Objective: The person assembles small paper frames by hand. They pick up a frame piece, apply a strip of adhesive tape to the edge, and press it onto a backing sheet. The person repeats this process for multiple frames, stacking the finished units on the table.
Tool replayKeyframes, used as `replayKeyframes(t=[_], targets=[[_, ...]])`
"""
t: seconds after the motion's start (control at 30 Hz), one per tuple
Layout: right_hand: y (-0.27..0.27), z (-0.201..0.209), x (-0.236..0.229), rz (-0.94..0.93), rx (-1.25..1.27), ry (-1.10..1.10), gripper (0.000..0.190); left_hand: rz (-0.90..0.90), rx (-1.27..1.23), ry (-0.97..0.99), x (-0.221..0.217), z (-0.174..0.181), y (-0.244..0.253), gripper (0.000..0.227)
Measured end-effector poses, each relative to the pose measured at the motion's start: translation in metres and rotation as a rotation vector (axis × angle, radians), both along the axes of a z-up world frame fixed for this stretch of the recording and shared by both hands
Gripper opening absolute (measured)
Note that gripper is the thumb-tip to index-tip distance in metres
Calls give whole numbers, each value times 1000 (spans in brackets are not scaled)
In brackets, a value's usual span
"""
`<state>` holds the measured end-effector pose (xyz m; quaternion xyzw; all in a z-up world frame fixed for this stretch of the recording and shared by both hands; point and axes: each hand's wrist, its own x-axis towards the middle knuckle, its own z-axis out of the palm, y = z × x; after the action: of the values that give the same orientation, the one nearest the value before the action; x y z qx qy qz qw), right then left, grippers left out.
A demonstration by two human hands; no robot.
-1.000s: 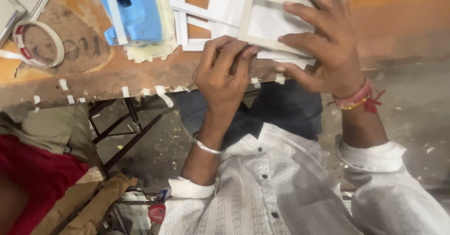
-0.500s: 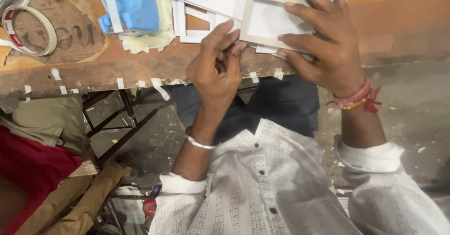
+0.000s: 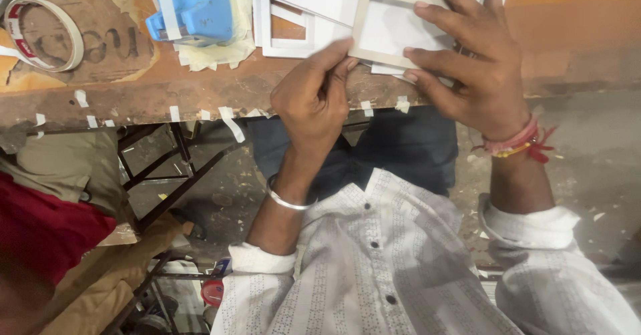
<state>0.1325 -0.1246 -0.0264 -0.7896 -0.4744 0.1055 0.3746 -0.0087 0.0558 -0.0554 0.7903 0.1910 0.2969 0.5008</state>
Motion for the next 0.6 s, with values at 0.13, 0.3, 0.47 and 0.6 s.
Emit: replayKeyframes(t=[0.13,0.3,0.47,0.6], targets=[[0,1,1,8,5,12,21,-22,61,22,-1,4,1,23],[-3,-3,4,40,26,5,21,-12,58,41,0,7,1,25],[-8,-9,1,33,21,-52,20,-40,1,50,-3,11,2,18],[-8,-12,-1,9,22,-69,16,73,-8,-61,-24,20,16,15]])
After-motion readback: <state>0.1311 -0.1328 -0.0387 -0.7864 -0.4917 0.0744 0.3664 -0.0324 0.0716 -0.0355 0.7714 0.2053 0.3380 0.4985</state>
